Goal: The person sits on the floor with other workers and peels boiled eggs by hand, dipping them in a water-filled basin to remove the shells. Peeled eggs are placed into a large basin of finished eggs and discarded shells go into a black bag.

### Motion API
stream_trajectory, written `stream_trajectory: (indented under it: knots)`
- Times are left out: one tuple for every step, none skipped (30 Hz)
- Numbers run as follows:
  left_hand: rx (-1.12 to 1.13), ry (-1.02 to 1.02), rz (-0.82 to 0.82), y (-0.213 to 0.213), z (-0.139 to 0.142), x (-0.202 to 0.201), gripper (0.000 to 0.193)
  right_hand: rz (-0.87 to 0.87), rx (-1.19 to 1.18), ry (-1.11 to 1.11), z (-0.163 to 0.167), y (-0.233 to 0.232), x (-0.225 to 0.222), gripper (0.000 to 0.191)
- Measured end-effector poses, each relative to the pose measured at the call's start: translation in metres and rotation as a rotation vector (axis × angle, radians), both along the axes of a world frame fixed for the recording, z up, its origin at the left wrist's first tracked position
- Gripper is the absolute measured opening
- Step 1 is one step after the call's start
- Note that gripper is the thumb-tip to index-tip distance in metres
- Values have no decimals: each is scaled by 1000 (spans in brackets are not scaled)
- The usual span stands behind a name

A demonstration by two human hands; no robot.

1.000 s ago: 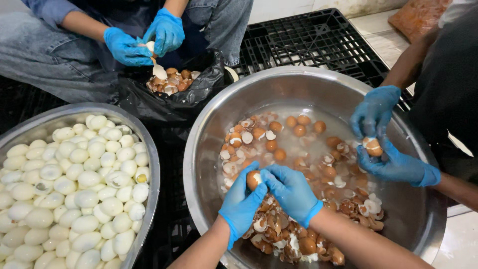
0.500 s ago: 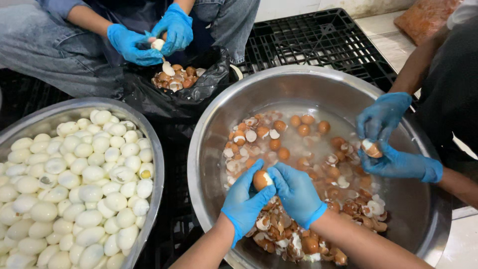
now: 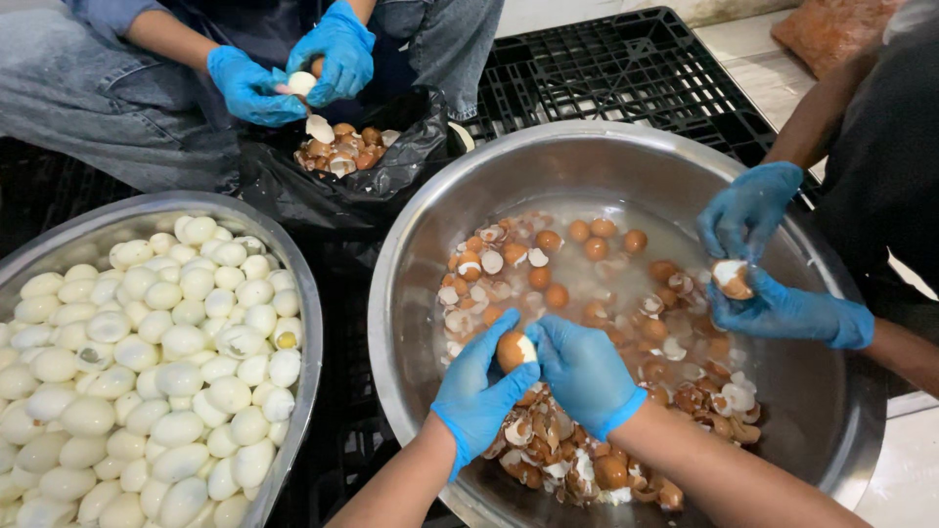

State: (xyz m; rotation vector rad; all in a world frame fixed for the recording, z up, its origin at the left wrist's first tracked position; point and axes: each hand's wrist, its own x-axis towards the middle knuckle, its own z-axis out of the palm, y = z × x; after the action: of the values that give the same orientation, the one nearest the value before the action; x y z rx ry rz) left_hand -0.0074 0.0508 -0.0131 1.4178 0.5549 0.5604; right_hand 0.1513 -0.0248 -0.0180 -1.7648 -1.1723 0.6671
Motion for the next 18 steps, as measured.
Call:
stream_trajectory:
  knots:
    - [-24,-8,-23,0,-1,-1,73,-18,7,84,-3,2,2,23]
    - [-47,-17,-44,0,-1,-2,73,-14,-25,234,-3,5,6,27]
    - [-71,-24,-67,0,-1,-4,73,-10,-57,385,-2,7,13,31]
    - [-147,-57,-53,2,-1,-5,71,-6,-90,535,0,8,21,35]
    - [-224,-90,-39,3,-1,-8,69,155,-39,788,4,6,29,46]
    - [-302,-124,-25,5,0,-9,67,317,10,1037,9,3,38,57]
    - [-313,-134,16,8,0,-10,65,484,60,1280,14,1,45,69]
    - [-322,-146,56,11,0,-11,63,477,8,1287,17,-1,48,80]
    - [-332,-156,93,14,-1,-11,61,466,-43,1294,19,-4,50,90]
    - [-341,-174,94,15,-2,-10,60,454,-98,1304,21,-7,51,101]
    - [-352,-188,98,16,-4,-11,58,560,-87,1306,21,-8,52,101]
    - [-361,-203,100,16,-6,-10,57,667,-72,1303,20,-9,51,100]
    - [-376,-186,98,17,-9,-9,55,776,-57,1299,19,-10,50,100]
    - [-391,-166,100,16,-11,-8,54,815,-22,1315,17,-10,48,96]
    - [-406,-146,103,16,-13,-8,53,855,13,1332,15,-11,47,92]
    - [-395,-148,105,15,-15,-7,53,894,48,1350,14,-11,46,88]
    - [-385,-150,108,15,-16,-5,54,734,73,1151,12,-10,43,73]
    - [-374,-154,112,14,-17,-4,54,578,94,948,11,-8,41,60]
